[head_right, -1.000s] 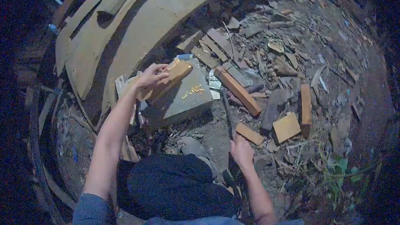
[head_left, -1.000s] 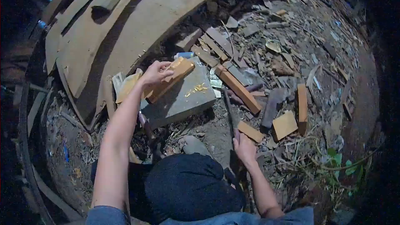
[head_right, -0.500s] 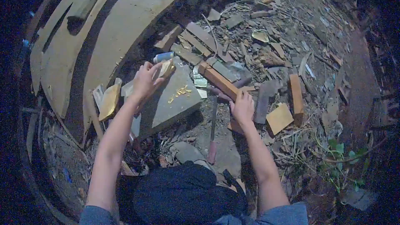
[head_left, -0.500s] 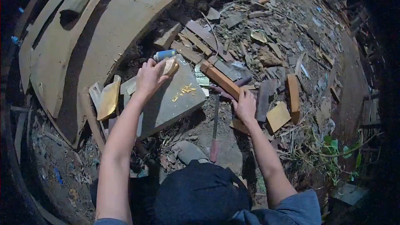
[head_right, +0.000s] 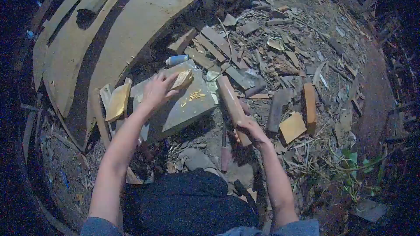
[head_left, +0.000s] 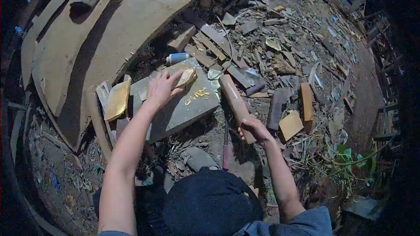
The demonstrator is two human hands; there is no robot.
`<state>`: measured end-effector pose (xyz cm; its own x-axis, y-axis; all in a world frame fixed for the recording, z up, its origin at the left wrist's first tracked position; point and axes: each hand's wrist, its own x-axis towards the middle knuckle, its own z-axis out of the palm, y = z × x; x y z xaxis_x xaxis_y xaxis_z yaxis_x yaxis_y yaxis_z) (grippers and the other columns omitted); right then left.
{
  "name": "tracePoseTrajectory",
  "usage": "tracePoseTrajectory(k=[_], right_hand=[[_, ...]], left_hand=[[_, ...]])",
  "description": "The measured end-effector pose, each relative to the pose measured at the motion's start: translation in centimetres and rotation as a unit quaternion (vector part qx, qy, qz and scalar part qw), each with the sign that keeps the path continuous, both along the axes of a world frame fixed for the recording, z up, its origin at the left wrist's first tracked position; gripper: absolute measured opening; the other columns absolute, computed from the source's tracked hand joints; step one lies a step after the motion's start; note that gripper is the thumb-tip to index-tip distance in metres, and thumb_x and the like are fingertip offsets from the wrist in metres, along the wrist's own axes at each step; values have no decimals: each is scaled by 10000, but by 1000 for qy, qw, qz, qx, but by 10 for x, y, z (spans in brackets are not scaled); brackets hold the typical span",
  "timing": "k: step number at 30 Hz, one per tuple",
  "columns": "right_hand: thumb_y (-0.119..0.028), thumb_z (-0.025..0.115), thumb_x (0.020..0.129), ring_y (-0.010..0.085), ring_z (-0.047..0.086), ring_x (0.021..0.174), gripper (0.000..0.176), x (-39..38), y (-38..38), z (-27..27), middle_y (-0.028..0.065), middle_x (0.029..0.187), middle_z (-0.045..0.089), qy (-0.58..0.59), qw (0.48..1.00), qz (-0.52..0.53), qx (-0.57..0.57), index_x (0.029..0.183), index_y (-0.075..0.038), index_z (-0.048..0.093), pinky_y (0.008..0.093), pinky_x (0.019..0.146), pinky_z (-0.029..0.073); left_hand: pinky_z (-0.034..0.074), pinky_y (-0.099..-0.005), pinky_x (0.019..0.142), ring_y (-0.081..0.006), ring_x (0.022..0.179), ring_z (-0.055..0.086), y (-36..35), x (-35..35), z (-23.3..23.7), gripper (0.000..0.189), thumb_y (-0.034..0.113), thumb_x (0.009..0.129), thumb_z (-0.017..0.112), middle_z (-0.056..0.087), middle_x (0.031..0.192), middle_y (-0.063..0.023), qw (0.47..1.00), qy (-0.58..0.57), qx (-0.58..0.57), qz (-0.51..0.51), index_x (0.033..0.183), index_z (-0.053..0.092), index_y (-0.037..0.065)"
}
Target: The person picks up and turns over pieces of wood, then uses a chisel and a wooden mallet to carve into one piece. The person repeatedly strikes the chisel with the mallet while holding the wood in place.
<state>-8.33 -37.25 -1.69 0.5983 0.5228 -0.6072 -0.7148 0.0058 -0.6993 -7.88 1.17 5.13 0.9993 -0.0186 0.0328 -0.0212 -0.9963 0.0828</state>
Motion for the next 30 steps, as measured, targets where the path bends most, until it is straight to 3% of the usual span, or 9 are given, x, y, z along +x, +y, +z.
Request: tracePoseTrajectory(k=[7, 11, 13, 15, 16, 19, 23, 27, 30], right_hand=[[-317, 720, 823, 171, 626, 630, 418, -29, 4, 49, 75, 814, 610, 29, 999, -9, -25, 1062, -44, 511, 318, 541, 555], [-327, 736, 814, 151, 606, 589, 476, -21, 35, 64, 52, 843, 584, -78, 996, -8, -41, 1109, -34, 504, 296, 525, 546], [-291, 753, 803, 143, 628, 802, 531, -11, 47, 62, 65, 948, 589, -108, 989, 75, -72, 1186, -20, 505, 298, 591, 546], [-282, 763, 789, 180, 626, 893, 593, -11, 61, 38, 86, 1021, 619, -265, 948, 90, -148, 1237, -9, 488, 347, 730, 544], [-298, 763, 758, 278, 647, 935, 658, -14, 65, 11, 143, 1110, 637, -459, 865, 76, -185, 1280, -28, 468, 401, 852, 508], [-328, 751, 726, 377, 633, 993, 664, -27, 71, -17, 209, 1117, 635, -450, 829, 81, -322, 1273, -69, 479, 452, 866, 495], [-343, 723, 729, 420, 624, 971, 628, -41, 88, 10, 238, 1043, 649, -435, 803, 27, -407, 1256, -106, 475, 476, 849, 499], [-336, 728, 729, 393, 643, 949, 633, -36, 91, 26, 222, 1032, 657, -414, 812, 42, -409, 1260, -108, 469, 456, 824, 511], [-342, 753, 728, 327, 670, 921, 632, -8, 92, 39, 198, 1008, 668, -485, 818, -17, -308, 1234, -82, 479, 423, 808, 508]], left_hand=[[502, -410, 788, -304, 1008, 530, -10, 11, 8, 604, 356, 792, 708, 518, 1133, -127, 999, -34, 10, -14, 1346, 480, 278], [521, -401, 750, -308, 1024, 528, -10, 18, -5, 579, 438, 777, 701, 523, 1109, -117, 997, -70, 20, 8, 1300, 503, 289], [524, -400, 752, -308, 1042, 535, -11, 17, -11, 580, 453, 784, 692, 518, 1131, -121, 997, -67, 27, 20, 1307, 493, 300], [524, -400, 754, -309, 1061, 534, -12, 19, -13, 578, 453, 786, 694, 513, 1147, -121, 999, -33, 22, 37, 1309, 491, 313], [525, -395, 749, -308, 1064, 532, -11, 19, -14, 584, 454, 787, 694, 513, 1149, -120, 998, -39, 19, 35, 1314, 487, 311], [514, -415, 782, -295, 1010, 521, -11, 19, -15, 647, 446, 775, 710, 507, 1072, -109, 998, -47, 2, 37, 1359, 468, 308], [489, -443, 826, -323, 1118, 535, -16, 14, -17, 785, 488, 736, 733, 528, 1222, -141, 998, -45, 20, 43, 1420, 372, 353], [470, -445, 832, -305, 1080, 574, -16, 15, -18, 855, 494, 709, 749, 560, 1219, -104, 996, 7, 63, 57, 1438, 320, 365], [465, -432, 817, -278, 1035, 600, -12, 17, -25, 898, 519, 684, 754, 595, 1161, -66, 997, 0, 63, 51, 1442, 318, 316]])
